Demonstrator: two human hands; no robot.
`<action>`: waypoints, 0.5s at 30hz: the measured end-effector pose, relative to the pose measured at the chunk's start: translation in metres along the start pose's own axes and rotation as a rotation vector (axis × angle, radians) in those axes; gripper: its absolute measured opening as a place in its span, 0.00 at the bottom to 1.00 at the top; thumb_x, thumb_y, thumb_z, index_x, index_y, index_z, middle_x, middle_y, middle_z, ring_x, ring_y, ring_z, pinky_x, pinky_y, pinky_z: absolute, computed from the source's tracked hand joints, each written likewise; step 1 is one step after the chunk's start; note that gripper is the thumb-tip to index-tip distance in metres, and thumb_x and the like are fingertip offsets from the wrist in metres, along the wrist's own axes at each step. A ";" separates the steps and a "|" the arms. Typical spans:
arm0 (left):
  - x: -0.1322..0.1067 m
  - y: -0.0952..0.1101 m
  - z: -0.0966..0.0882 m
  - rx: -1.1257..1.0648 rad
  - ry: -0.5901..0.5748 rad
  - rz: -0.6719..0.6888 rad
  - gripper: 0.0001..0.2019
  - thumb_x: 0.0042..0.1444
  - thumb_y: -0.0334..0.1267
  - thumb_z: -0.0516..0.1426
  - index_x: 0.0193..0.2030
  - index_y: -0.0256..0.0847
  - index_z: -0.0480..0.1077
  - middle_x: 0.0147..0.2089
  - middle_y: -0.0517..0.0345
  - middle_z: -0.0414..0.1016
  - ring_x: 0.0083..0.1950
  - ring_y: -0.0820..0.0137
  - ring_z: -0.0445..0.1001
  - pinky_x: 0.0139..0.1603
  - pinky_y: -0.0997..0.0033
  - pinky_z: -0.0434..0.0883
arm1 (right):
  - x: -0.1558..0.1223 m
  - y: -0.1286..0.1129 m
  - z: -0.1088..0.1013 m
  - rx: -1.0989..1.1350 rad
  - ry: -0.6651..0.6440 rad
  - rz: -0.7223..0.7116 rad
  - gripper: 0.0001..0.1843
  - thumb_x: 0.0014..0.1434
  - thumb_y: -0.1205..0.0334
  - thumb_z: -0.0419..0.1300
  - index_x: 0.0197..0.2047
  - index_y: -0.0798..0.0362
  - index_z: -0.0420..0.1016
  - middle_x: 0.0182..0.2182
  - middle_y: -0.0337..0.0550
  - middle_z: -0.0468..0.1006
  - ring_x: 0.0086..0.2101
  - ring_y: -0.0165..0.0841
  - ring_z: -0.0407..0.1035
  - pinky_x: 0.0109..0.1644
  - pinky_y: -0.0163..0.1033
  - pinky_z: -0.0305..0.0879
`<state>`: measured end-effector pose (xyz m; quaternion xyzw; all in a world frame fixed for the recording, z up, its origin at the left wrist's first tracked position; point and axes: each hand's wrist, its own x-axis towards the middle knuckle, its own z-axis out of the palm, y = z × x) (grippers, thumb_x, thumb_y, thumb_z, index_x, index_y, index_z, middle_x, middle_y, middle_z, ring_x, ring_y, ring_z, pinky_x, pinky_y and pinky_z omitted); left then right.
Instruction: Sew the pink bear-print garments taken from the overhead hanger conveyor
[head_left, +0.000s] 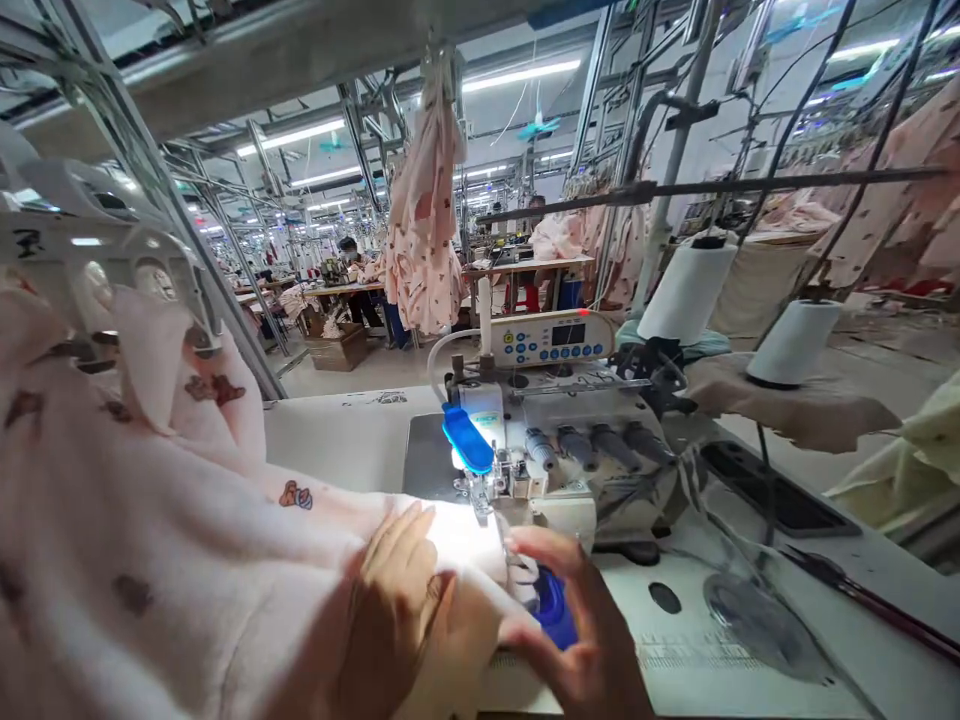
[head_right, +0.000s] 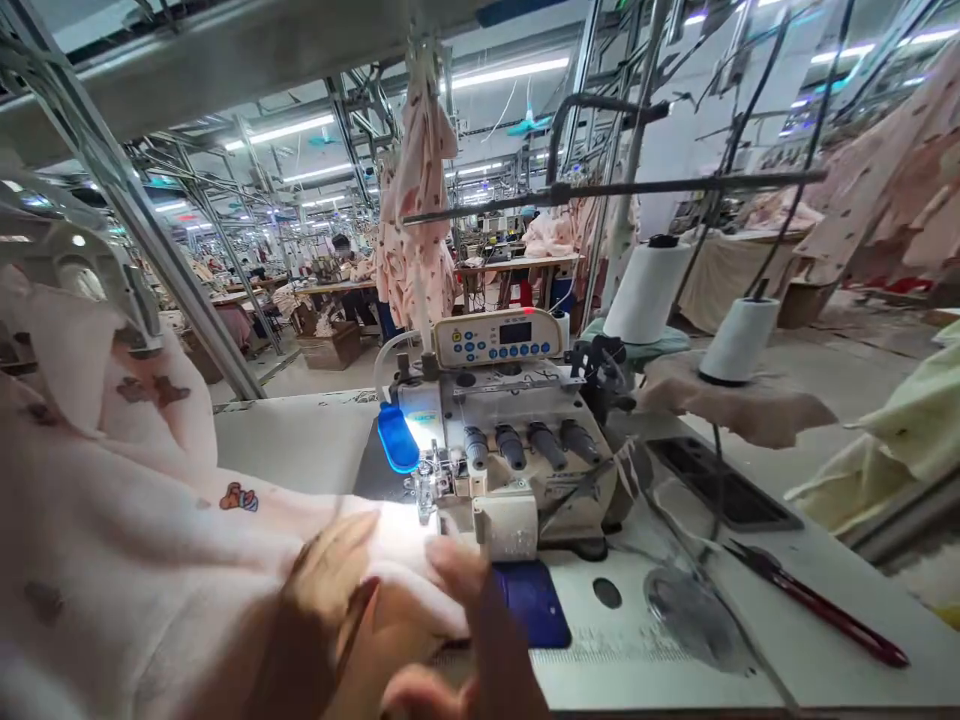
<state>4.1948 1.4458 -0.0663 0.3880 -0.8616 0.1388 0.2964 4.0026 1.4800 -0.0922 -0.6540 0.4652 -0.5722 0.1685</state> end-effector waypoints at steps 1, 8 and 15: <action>0.000 0.007 -0.003 -0.043 0.036 -0.042 0.17 0.59 0.32 0.47 0.55 0.38 0.63 0.53 0.45 0.69 0.53 0.60 0.69 0.48 0.58 0.72 | -0.011 -0.003 0.003 0.029 -0.029 -0.016 0.26 0.56 0.44 0.62 0.53 0.48 0.64 0.49 0.49 0.70 0.49 0.47 0.65 0.52 0.44 0.64; 0.006 0.048 -0.009 -0.382 0.040 -0.235 0.07 0.59 0.35 0.49 0.36 0.44 0.67 0.28 0.60 0.71 0.29 0.74 0.71 0.29 0.76 0.67 | -0.041 -0.005 0.025 0.346 -0.142 0.482 0.29 0.58 0.34 0.51 0.44 0.52 0.70 0.33 0.45 0.75 0.33 0.39 0.70 0.35 0.36 0.65; 0.038 0.015 -0.021 -0.177 -0.152 -0.371 0.13 0.61 0.40 0.49 0.27 0.41 0.66 0.23 0.64 0.68 0.23 0.75 0.66 0.24 0.76 0.57 | -0.016 -0.015 0.020 0.468 -0.146 0.571 0.26 0.60 0.38 0.52 0.29 0.55 0.67 0.25 0.39 0.68 0.26 0.31 0.60 0.28 0.31 0.54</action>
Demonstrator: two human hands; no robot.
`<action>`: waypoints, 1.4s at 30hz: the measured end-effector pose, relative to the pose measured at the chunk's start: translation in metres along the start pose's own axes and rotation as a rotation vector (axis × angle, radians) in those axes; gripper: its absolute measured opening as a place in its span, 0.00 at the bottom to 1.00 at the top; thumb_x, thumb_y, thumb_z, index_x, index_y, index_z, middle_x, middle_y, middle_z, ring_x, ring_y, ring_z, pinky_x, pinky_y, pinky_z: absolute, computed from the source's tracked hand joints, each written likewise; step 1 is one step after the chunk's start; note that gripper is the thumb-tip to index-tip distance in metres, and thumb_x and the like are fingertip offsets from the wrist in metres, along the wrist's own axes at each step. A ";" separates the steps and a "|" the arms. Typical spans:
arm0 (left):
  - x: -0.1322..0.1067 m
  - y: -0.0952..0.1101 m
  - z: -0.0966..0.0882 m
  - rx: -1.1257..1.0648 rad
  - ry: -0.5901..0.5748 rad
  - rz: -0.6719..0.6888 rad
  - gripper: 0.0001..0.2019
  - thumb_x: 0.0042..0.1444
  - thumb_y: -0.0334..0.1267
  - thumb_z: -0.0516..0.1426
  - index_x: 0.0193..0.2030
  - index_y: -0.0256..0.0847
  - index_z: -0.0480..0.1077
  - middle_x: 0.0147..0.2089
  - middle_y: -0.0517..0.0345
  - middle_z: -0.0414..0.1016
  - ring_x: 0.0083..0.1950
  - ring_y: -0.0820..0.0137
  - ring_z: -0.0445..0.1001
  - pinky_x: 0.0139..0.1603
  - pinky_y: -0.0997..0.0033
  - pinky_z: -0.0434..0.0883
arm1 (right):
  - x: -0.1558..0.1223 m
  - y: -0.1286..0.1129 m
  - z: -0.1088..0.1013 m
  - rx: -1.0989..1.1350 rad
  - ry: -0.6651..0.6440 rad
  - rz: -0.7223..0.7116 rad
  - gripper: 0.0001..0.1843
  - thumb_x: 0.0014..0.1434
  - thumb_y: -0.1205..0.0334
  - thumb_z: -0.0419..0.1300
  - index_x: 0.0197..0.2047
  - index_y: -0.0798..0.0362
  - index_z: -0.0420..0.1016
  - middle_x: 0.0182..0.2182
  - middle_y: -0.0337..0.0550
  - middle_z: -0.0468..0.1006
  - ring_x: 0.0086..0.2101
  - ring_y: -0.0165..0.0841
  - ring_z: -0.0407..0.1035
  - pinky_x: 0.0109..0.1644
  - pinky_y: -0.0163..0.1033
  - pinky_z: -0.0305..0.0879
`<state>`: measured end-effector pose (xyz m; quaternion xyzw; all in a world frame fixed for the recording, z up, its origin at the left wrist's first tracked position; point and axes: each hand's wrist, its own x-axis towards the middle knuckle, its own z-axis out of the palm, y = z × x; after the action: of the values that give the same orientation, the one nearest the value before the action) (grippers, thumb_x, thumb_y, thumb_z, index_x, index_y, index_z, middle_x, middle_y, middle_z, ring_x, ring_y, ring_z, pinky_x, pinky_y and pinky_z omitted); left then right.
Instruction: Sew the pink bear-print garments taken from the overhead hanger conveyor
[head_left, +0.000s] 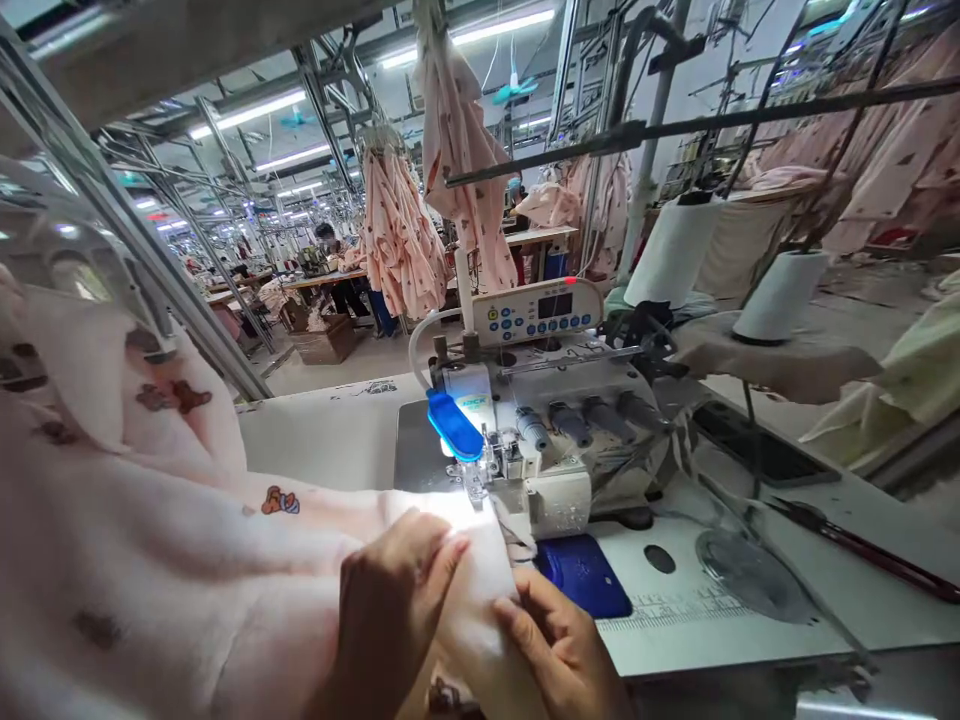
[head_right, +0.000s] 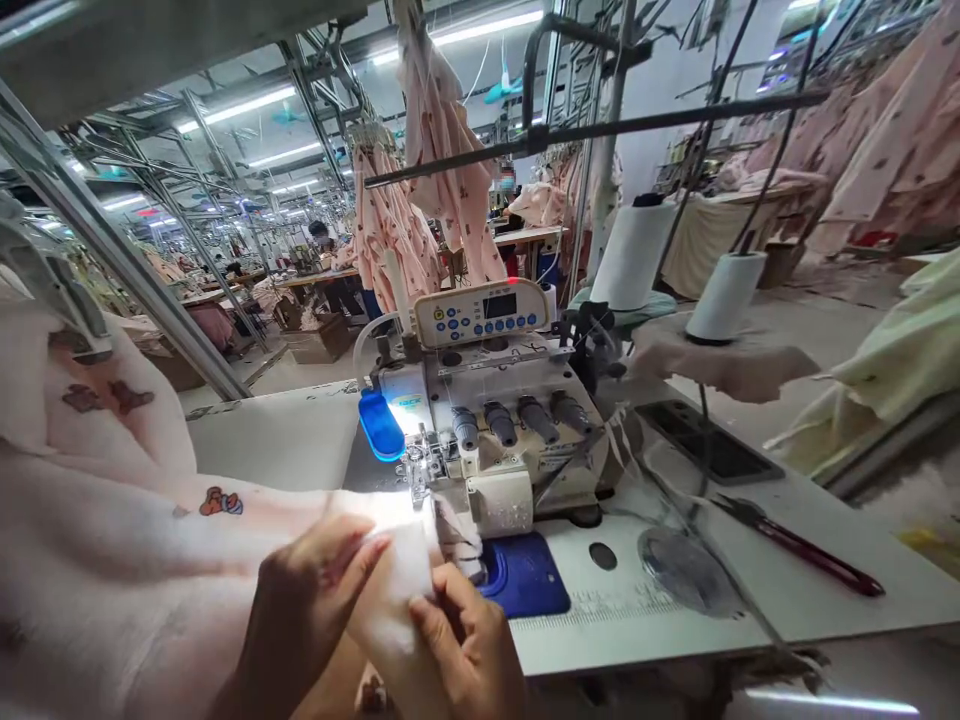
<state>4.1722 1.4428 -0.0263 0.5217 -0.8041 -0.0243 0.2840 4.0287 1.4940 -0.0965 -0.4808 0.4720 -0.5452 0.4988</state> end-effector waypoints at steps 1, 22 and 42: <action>0.010 -0.001 -0.001 0.061 -0.054 -0.007 0.13 0.61 0.40 0.49 0.27 0.41 0.66 0.24 0.63 0.69 0.24 0.74 0.67 0.25 0.75 0.56 | 0.004 -0.002 0.002 -0.030 0.037 -0.030 0.25 0.61 0.39 0.51 0.31 0.55 0.67 0.24 0.39 0.67 0.25 0.30 0.59 0.27 0.31 0.53; 0.042 0.001 0.017 0.379 -0.307 0.113 0.12 0.61 0.35 0.44 0.30 0.43 0.65 0.26 0.60 0.73 0.25 0.63 0.73 0.22 0.69 0.48 | 0.029 -0.008 -0.010 -0.082 0.006 0.004 0.32 0.56 0.58 0.50 0.62 0.65 0.58 0.15 0.27 0.46 0.17 0.24 0.39 0.19 0.31 0.36; -0.051 -0.002 0.029 -0.182 0.247 0.476 0.11 0.58 0.27 0.52 0.44 0.41 0.71 0.33 0.57 0.72 0.37 0.72 0.70 0.42 0.68 0.68 | -0.002 0.007 0.004 0.089 -0.115 0.055 0.11 0.54 0.57 0.57 0.38 0.55 0.71 0.31 0.41 0.70 0.33 0.36 0.65 0.38 0.35 0.64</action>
<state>4.1750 1.4778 -0.0734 0.2894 -0.8578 0.0348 0.4233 4.0334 1.4956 -0.1034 -0.4754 0.4309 -0.5231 0.5610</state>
